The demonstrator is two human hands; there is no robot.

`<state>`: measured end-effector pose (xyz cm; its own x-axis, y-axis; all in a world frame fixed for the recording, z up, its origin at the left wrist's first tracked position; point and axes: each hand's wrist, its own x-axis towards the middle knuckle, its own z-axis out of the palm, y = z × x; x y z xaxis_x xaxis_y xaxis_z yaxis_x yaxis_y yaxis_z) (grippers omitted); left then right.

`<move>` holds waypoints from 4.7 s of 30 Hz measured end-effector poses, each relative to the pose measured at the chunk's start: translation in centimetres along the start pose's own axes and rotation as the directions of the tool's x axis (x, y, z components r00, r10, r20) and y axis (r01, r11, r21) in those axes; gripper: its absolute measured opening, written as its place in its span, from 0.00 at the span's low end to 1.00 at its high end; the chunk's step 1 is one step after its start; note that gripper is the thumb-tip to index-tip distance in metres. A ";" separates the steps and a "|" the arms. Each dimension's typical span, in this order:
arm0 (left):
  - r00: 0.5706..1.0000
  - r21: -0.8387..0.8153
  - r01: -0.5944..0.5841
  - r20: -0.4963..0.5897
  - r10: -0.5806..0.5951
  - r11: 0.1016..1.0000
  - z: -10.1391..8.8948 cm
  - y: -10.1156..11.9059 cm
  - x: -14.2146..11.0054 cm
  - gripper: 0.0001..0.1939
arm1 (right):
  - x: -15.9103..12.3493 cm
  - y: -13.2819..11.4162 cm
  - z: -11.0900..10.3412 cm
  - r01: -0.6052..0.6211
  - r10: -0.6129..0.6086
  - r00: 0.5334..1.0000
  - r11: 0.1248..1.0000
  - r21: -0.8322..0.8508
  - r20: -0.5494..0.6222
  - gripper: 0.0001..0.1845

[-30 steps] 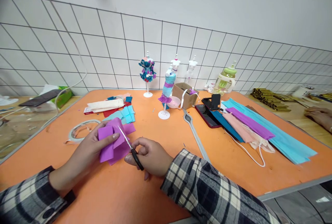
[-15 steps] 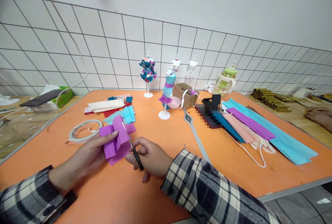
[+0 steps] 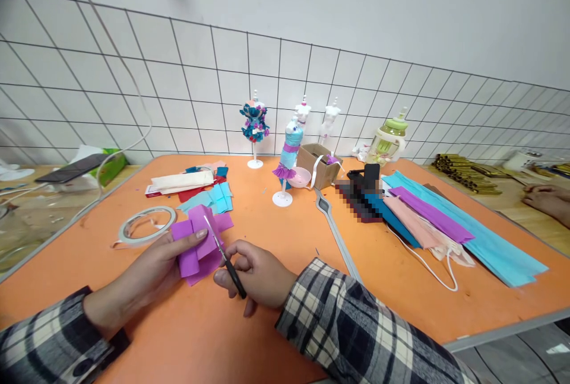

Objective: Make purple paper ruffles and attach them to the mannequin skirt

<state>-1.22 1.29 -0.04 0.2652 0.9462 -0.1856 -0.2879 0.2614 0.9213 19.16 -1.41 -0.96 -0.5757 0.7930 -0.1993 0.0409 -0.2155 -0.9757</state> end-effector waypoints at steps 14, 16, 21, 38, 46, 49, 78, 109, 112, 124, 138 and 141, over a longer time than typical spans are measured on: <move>0.999 0.154 -0.034 -0.008 0.036 0.987 -0.1 -0.1 -0.1 0.16 | 0.0 0.3 -0.2 0.002 -0.004 1.000 0.999 -0.044 -0.030 0.25; 0.999 0.142 -0.043 -0.006 0.045 0.989 -0.1 -0.2 0.0 0.15 | 0.0 0.4 -0.2 0.011 -0.012 0.999 0.999 -0.036 -0.033 0.25; 0.997 0.121 -0.063 -0.024 0.067 0.991 -0.3 -0.3 0.1 0.15 | 0.2 0.5 -0.2 0.021 -0.023 0.998 0.999 -0.029 -0.059 0.25; 0.998 0.179 -0.058 0.000 0.059 0.982 -0.6 -0.7 0.3 0.14 | 0.1 0.0 -0.1 -0.017 0.016 0.999 0.999 -0.031 -0.034 0.27; 0.999 0.157 -0.051 -0.003 0.052 0.986 -0.5 -0.8 0.2 0.15 | 0.1 0.1 -0.2 -0.022 0.019 0.999 0.999 -0.047 -0.050 0.27; 0.998 0.119 -0.052 -0.019 0.054 0.992 -0.2 -0.4 0.1 0.15 | 0.1 0.1 -0.1 -0.024 0.021 0.998 0.999 -0.047 -0.057 0.26; 1.000 0.261 -0.028 0.020 0.024 0.965 -0.5 -1.0 0.3 0.18 | 0.0 0.3 0.0 -0.004 0.004 1.000 1.000 -0.028 -0.008 0.24; 0.998 0.261 -0.053 -0.003 0.055 0.964 -0.7 -1.2 0.8 0.25 | 0.2 0.3 -0.2 -0.003 0.003 1.000 1.000 -0.015 0.025 0.25; 0.999 0.296 -0.046 -0.010 0.051 0.954 -0.7 -1.2 0.7 0.23 | 0.1 0.3 -0.2 -0.005 0.005 1.000 1.000 -0.021 0.023 0.24; 0.999 0.268 -0.041 0.004 0.041 0.963 -0.9 -1.4 0.8 0.25 | 0.3 0.2 -0.1 -0.003 0.003 0.999 1.000 -0.012 -0.034 0.26; 0.995 0.381 -0.071 -0.043 0.095 0.922 -0.4 -0.9 0.4 0.22 | 0.2 0.4 -0.1 0.008 -0.009 0.999 1.000 -0.022 -0.034 0.25; 0.994 0.368 -0.084 -0.030 0.102 0.926 -0.6 -1.0 0.5 0.22 | 0.1 0.2 0.0 0.005 -0.007 0.999 1.000 -0.026 -0.046 0.25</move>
<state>-1.32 1.58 -1.23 0.2071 0.9731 -0.1009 0.0500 0.0925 0.9945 19.06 -1.38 -1.22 -0.5379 0.8197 -0.1968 0.0586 -0.1965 -0.9788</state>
